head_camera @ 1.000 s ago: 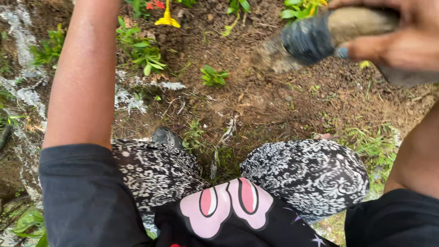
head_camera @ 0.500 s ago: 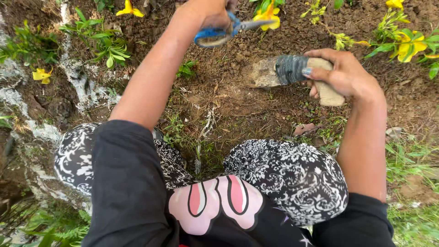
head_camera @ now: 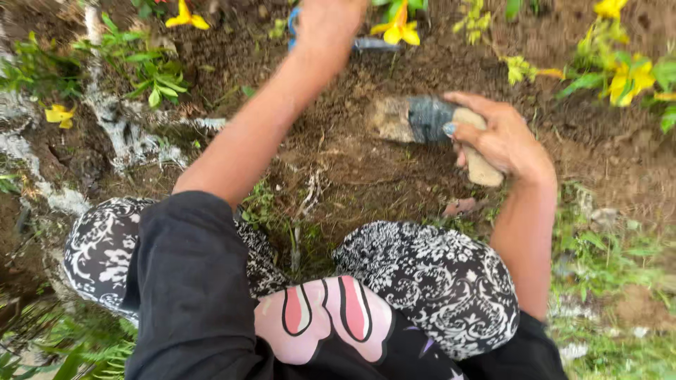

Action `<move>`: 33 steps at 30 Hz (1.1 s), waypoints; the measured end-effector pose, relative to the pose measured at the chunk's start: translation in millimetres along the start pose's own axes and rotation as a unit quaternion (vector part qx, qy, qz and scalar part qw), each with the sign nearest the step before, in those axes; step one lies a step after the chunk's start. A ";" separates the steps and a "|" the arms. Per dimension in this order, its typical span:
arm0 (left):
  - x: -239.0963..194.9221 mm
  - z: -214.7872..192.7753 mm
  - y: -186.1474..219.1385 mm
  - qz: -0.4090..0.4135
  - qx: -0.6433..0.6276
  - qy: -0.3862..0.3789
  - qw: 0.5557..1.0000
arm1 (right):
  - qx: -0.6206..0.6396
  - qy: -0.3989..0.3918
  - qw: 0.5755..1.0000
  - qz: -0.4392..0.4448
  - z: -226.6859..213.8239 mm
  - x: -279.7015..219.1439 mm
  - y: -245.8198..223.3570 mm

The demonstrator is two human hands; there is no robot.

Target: The person uses a small hand hoe to dig holes in the soil and plants small flowering seedlings. They use their hands to place the plants and pat the soil around the base to secure them.

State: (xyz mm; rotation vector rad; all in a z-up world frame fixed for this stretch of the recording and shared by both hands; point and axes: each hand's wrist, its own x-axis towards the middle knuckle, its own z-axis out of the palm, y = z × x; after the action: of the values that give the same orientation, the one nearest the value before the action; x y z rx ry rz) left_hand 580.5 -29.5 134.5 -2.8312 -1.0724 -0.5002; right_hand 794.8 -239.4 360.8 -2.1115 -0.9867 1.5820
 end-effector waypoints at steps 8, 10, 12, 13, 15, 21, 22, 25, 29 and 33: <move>-48.0 -29.3 90.6 -0.038 -0.123 -0.352 0.927 | 0.202 -0.038 0.978 0.037 -33.4 57.4 116.4; -59.0 -23.2 95.0 -0.044 -0.128 -0.304 0.943 | 0.198 -0.026 0.979 0.049 -29.2 52.4 109.3; -61.9 -15.1 92.4 -0.039 -0.153 -0.329 0.931 | 0.147 0.001 0.987 0.058 -27.7 28.1 92.6; -57.2 -11.7 86.3 -0.036 -0.165 -0.340 0.925 | 0.089 0.006 0.995 0.053 -33.3 11.8 77.4; -44.4 -7.3 76.8 -0.035 -0.156 -0.403 0.901 | -0.031 0.026 0.999 0.003 -50.1 -31.7 43.2; -39.2 -10.6 68.5 -0.001 -0.140 -0.407 0.903 | -0.150 0.068 0.985 -0.042 -45.0 -85.2 -40.0; -44.0 -13.1 69.9 0.001 -0.147 -0.400 0.905 | -0.088 0.027 0.996 -0.018 -25.1 -64.9 -36.7; -38.8 -14.6 69.9 -0.013 -0.192 -0.349 0.917 | 0.028 -0.014 0.999 -0.028 -3.1 -4.9 -4.0; -52.6 -3.5 83.0 -0.031 -0.186 -0.401 0.896 | 0.107 -0.025 0.994 0.016 -21.3 32.5 80.8; -56.2 -1.0 75.5 -0.019 -0.171 -0.384 0.907 | 0.170 -0.013 0.982 0.086 -24.1 46.0 102.6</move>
State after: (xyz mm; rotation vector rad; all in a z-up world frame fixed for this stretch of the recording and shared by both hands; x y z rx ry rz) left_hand 590.2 -122.1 120.6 -3.4175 -1.2205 0.5531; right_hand 858.1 -276.8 272.3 -1.9817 -0.5037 1.7220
